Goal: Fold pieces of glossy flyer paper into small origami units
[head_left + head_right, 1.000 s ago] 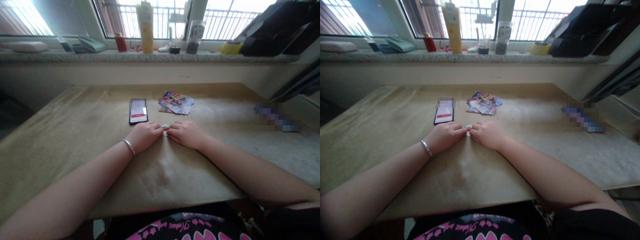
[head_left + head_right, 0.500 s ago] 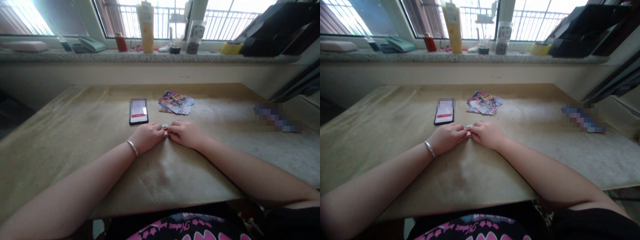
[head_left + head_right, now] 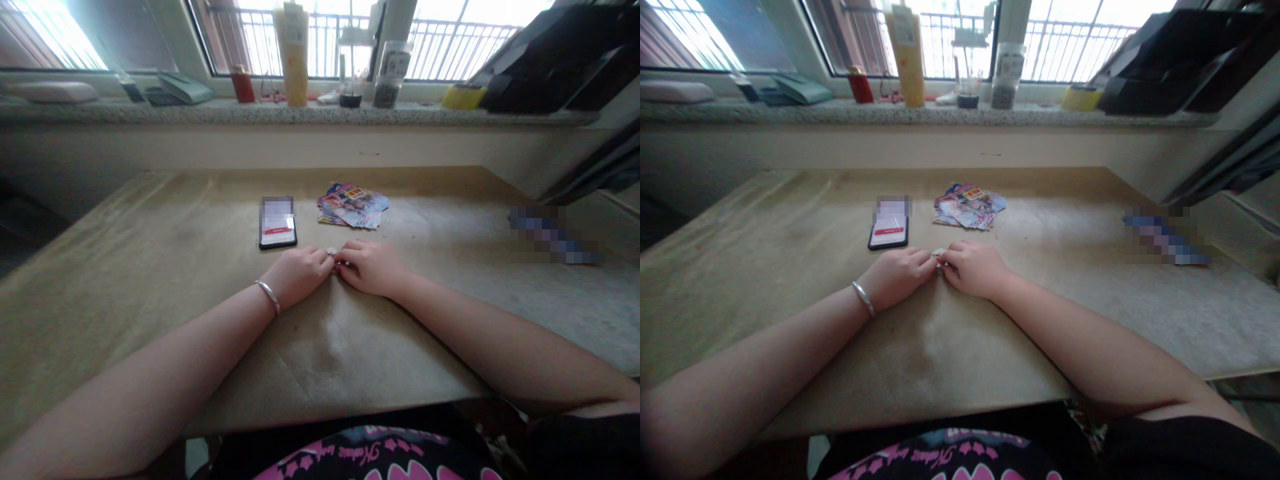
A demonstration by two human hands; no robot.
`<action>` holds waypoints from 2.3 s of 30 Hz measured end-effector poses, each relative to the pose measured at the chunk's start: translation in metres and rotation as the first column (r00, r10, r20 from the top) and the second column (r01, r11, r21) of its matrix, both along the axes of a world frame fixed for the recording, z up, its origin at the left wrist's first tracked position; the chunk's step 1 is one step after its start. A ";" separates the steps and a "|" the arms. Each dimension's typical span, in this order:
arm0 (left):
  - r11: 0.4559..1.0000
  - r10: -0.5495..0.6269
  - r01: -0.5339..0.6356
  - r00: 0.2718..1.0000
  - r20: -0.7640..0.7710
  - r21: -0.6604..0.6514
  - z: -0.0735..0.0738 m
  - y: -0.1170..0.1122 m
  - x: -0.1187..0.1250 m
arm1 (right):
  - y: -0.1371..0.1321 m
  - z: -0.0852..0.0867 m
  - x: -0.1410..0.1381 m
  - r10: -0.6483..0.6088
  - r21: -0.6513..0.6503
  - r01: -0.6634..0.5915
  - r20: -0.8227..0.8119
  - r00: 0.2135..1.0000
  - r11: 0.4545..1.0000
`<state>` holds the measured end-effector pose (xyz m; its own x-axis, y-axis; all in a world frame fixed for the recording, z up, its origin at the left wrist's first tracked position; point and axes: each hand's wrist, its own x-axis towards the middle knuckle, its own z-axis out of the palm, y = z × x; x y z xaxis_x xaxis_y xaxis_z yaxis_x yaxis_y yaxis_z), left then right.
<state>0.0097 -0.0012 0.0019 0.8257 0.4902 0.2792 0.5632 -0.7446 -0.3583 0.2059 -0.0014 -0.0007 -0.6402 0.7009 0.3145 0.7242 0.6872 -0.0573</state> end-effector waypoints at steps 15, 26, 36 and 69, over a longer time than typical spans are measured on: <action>0.998 0.038 -0.036 0.998 0.041 -0.046 0.000 0.000 0.001 | 0.001 0.000 -0.003 0.035 0.036 -0.037 0.058 0.998 0.999; 0.994 0.024 -0.020 0.999 0.043 -0.105 0.002 0.000 -0.004 | 0.003 -0.004 0.001 0.043 -0.018 -0.044 -0.046 0.998 0.999; 0.987 0.063 -0.057 0.997 0.038 -0.149 0.003 0.001 -0.004 | 0.005 -0.003 -0.005 0.033 -0.090 -0.038 -0.057 0.998 0.995; 0.992 -0.080 0.075 0.996 -0.050 -0.105 0.007 0.007 -0.016 | 0.001 -0.004 0.003 -0.101 -0.132 0.087 -0.106 0.989 0.987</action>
<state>-0.0067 0.0058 0.0087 0.8748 0.4481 0.1844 0.4843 -0.8197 -0.3060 0.2089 -0.0003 -0.0052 -0.5352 0.7950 0.2856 0.7692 0.5984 -0.2242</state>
